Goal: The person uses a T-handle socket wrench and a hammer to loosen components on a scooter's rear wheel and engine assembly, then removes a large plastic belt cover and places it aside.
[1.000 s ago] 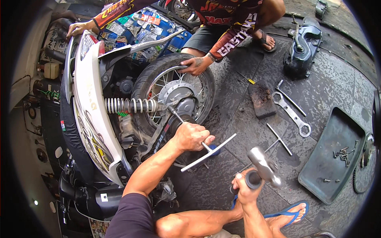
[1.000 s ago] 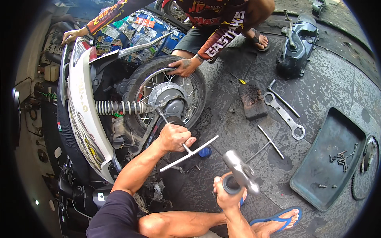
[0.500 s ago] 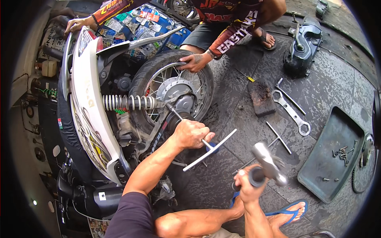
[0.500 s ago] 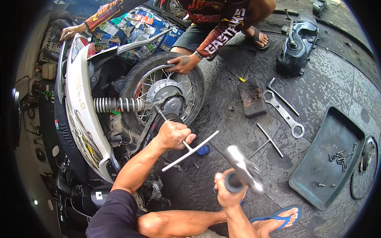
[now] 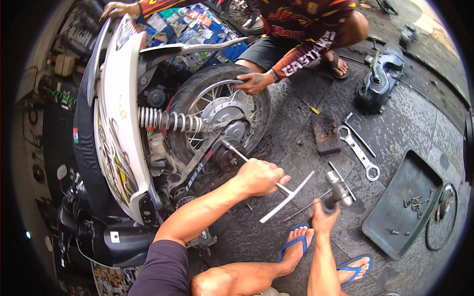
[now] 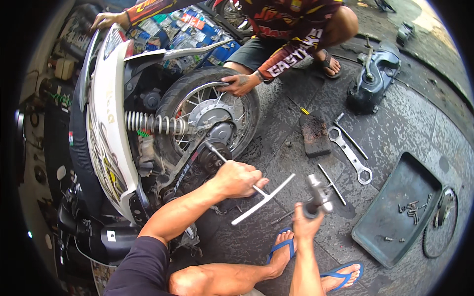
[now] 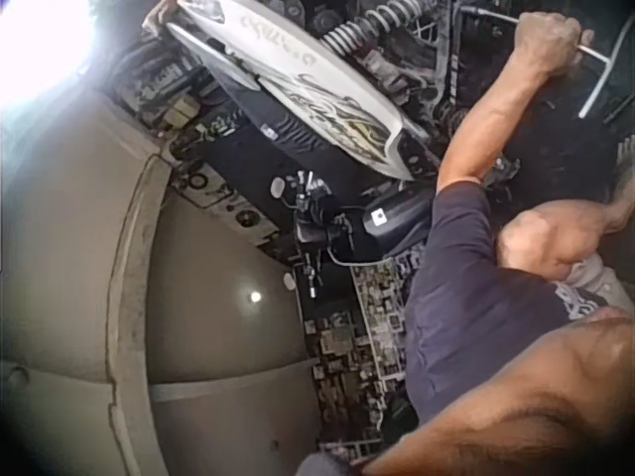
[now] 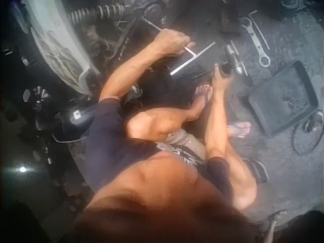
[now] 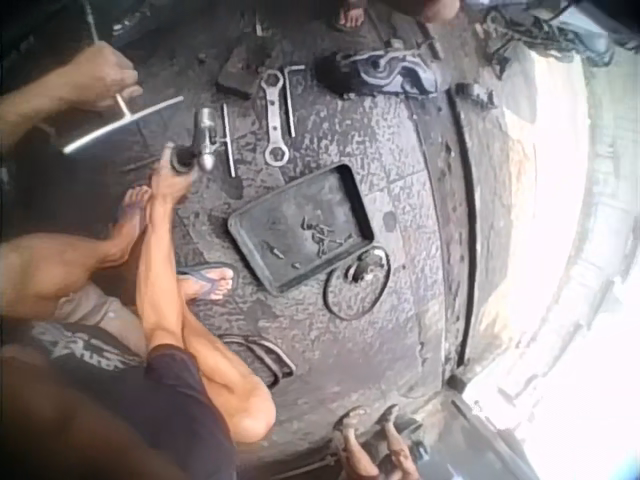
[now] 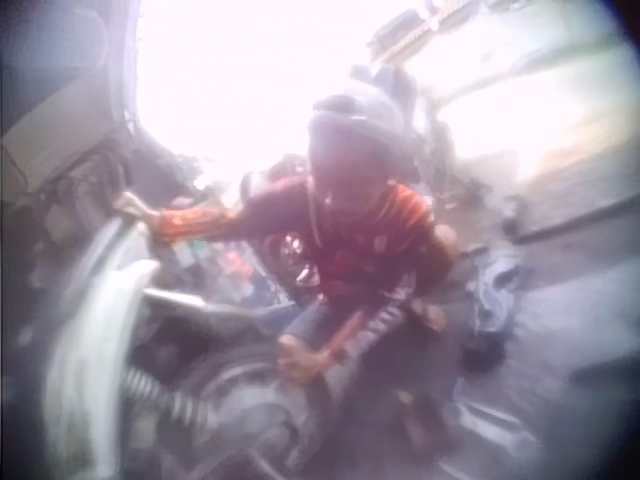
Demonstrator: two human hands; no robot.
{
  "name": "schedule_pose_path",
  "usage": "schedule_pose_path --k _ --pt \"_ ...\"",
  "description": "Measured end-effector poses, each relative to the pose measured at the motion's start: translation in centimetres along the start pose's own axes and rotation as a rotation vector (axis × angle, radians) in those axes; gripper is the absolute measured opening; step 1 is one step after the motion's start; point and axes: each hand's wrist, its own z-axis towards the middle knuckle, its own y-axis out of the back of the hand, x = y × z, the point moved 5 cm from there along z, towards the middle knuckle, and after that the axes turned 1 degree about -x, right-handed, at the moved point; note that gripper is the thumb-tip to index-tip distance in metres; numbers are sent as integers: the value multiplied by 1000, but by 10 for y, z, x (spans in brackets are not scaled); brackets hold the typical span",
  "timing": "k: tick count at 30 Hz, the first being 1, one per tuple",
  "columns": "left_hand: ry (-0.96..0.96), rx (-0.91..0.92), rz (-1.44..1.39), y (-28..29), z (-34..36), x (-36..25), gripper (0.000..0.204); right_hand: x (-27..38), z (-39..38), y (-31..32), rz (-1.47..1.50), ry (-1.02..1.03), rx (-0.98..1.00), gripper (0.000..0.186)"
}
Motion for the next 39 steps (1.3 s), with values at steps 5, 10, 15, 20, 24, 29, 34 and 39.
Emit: schedule_pose_path --k 5,10,15,20,24,29,34,39 --pt "196 182 -246 -34 6 -45 41 29 44 49 -735 5 -60 26" --pt "342 273 -525 -80 10 -63 26 -3 25 58 -1104 248 -165 52" --pt "318 -14 -343 -98 20 -74 26 4 35 87 -761 346 -332 50" --pt "250 210 -435 -79 -4 -126 40 78 44 103 -723 526 -418 44" --pt "59 389 -463 -62 -57 -189 42 142 26 84 -637 588 -250 33" --pt "79 335 -752 -93 -121 -193 32 219 -26 42 -726 684 32 23" --pt "456 -8 -932 -128 -196 -160 39 278 -92 -1 -1010 763 406 28" --pt "245 -19 -957 -125 -214 -178 40 332 -130 -14 -1396 868 565 32"
